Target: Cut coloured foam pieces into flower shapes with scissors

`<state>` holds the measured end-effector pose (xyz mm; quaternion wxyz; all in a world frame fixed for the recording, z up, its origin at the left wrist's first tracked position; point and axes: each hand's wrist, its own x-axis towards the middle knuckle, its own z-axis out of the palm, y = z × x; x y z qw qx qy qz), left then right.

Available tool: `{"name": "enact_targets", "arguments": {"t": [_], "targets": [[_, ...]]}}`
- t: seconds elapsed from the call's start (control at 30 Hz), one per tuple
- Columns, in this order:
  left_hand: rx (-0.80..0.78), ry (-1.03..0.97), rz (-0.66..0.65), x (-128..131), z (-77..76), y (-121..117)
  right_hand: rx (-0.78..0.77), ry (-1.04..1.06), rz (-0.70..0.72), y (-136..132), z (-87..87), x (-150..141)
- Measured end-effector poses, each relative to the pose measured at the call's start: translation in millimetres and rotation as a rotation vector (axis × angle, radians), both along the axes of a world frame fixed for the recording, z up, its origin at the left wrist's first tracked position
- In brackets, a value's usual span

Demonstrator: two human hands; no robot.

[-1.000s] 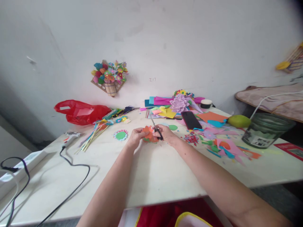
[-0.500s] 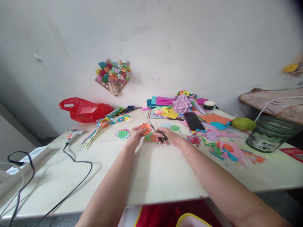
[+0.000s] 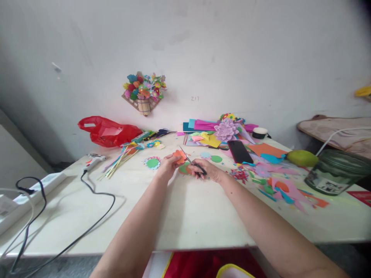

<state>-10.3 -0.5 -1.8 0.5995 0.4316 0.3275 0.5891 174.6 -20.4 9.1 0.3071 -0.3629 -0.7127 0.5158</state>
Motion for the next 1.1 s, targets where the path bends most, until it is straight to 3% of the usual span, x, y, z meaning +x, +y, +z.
{"name": "enact_targets", "arguments": {"t": [1.1], "targets": [[0.003, -0.027, -0.005, 1.5, -1.1, 0.6, -0.016, -0.001, -0.029, 4.4, -6.0, -2.0]]}}
